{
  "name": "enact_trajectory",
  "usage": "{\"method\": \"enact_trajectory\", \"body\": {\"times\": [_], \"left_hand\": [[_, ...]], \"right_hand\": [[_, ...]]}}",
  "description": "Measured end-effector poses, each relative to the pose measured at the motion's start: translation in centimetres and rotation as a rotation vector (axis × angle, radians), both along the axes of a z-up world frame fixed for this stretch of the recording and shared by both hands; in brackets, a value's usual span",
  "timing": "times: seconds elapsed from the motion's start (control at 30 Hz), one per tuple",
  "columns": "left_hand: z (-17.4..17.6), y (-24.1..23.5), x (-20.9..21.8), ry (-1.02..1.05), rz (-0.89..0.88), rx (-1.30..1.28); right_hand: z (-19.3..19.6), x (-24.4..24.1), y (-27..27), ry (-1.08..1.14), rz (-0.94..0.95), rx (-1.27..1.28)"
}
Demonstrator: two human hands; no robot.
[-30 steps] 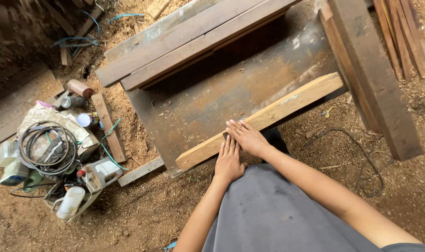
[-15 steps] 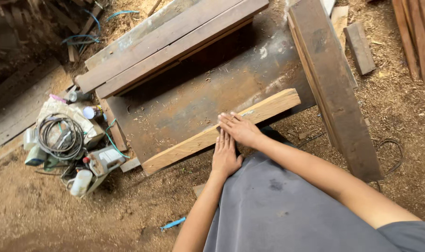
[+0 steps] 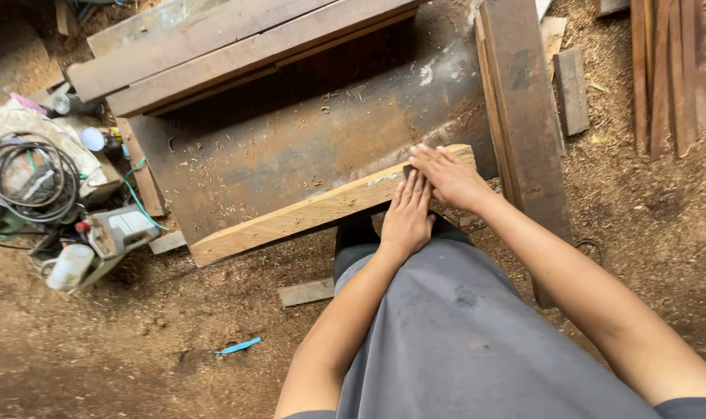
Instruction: The person sands a long wooden plank on a metal workbench using a sanding block. They repeatedly rub the block along the length of the plank, flipping it over to sand both sides and edges. The person continues this process for the duration of the clip.
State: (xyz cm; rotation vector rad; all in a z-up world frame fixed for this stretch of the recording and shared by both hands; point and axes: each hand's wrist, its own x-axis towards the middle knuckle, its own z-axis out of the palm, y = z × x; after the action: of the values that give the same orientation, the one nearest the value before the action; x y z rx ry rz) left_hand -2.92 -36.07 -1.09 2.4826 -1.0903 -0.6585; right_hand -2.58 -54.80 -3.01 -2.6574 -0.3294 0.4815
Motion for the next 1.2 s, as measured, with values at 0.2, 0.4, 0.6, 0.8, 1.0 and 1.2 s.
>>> {"method": "enact_trajectory", "body": {"times": [0.2, 0.4, 0.6, 0.8, 1.0, 1.2], "left_hand": [[-1.7, -4.9, 1.0, -0.143, -0.189, 0.115], [-1.4, -5.3, 1.4, -0.094, -0.222, 0.175], [-0.4, -3.0, 2.0, -0.137, -0.174, 0.137], [2.1, 3.2, 2.6, -0.105, -0.034, 0.193], [2.8, 9.0, 0.5, -0.113, 0.21, 0.163], [2.5, 9.9, -1.6, -0.14, 0.356, 0.087]], "right_hand": [[3.2, -0.7, -4.9, 0.02, -0.046, 0.008], [2.2, -1.3, -4.9, -0.061, -0.034, -0.031], [1.8, -0.3, -3.7, -0.056, 0.019, 0.022], [-0.2, 2.4, 3.2, 0.005, 0.121, -0.045], [-2.7, 3.1, 9.5, -0.129, 0.189, 0.146], [-2.4, 3.0, 11.0, -0.191, 0.191, 0.105]]}}
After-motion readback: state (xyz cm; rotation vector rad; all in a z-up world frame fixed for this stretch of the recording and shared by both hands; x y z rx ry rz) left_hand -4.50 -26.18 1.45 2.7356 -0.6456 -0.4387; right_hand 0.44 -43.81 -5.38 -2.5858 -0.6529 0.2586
